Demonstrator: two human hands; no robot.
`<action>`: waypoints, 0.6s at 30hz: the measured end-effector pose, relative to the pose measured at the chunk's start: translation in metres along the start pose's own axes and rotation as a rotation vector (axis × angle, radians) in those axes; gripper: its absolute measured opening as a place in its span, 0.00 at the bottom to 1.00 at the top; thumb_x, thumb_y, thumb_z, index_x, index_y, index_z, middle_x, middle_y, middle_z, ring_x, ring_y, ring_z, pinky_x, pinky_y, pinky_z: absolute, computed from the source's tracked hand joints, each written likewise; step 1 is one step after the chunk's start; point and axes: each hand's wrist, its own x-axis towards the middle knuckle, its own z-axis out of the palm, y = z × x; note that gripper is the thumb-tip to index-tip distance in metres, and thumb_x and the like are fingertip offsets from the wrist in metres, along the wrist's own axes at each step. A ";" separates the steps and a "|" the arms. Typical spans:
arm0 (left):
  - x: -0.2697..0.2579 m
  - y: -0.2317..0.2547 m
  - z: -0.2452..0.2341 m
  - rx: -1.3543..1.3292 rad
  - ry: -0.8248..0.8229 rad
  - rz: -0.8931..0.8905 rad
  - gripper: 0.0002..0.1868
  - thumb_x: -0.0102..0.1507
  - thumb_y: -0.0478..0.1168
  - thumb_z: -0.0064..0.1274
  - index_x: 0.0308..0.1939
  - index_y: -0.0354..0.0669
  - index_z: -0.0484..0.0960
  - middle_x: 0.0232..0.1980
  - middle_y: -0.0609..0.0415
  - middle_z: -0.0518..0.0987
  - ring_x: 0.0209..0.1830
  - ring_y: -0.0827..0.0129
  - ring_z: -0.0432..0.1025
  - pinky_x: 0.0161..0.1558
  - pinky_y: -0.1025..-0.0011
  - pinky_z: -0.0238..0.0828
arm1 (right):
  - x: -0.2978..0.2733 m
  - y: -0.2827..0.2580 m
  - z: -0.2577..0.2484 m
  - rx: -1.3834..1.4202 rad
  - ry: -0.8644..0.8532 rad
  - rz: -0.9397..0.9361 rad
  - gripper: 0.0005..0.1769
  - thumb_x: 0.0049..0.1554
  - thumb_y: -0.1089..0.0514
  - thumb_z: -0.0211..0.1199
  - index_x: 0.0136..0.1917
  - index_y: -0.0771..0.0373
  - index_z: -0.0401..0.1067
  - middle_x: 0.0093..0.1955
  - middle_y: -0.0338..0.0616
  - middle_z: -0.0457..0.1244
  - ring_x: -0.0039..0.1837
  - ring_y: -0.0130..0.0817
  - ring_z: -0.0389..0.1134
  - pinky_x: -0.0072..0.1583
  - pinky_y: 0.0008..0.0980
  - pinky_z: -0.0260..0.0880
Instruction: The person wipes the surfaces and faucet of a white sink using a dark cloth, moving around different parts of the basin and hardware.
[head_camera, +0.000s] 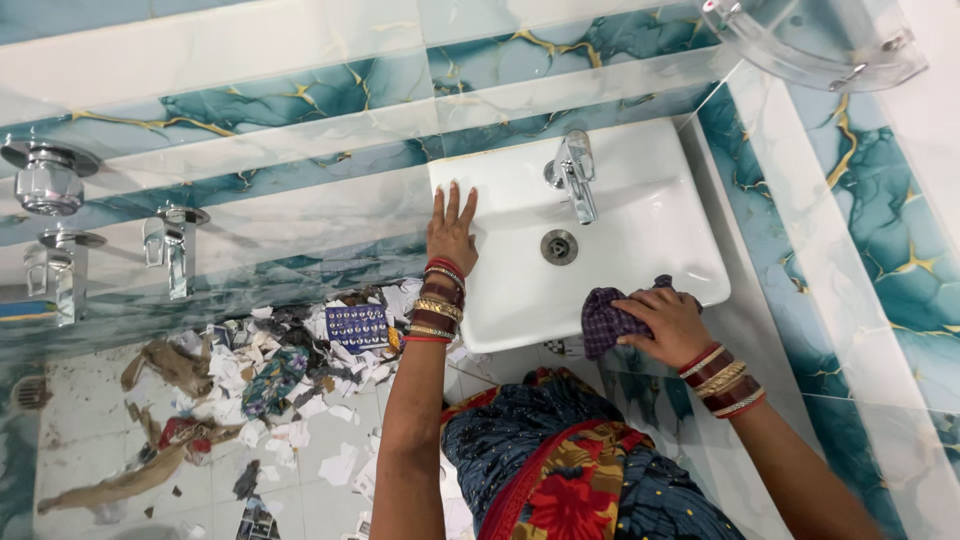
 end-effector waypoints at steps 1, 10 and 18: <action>-0.001 0.003 -0.003 -0.002 -0.028 -0.027 0.51 0.59 0.33 0.59 0.80 0.63 0.48 0.85 0.50 0.40 0.84 0.47 0.35 0.73 0.54 0.52 | -0.001 0.012 -0.005 0.039 -0.021 0.045 0.34 0.48 0.37 0.69 0.66 0.48 0.72 0.62 0.41 0.66 0.64 0.43 0.63 0.60 0.53 0.60; -0.002 0.002 0.002 0.027 0.020 -0.023 0.51 0.60 0.30 0.56 0.81 0.63 0.48 0.85 0.50 0.39 0.84 0.49 0.35 0.74 0.54 0.52 | 0.108 0.081 -0.077 0.144 0.737 0.107 0.32 0.55 0.47 0.74 0.69 0.61 0.73 0.59 0.52 0.67 0.61 0.52 0.64 0.64 0.48 0.64; 0.001 0.000 0.002 -0.025 -0.018 -0.043 0.59 0.50 0.18 0.49 0.80 0.66 0.50 0.85 0.52 0.40 0.84 0.46 0.33 0.73 0.63 0.56 | 0.236 0.088 -0.009 -0.219 0.533 0.285 0.32 0.55 0.37 0.62 0.72 0.41 0.68 0.73 0.43 0.61 0.73 0.52 0.57 0.64 0.72 0.50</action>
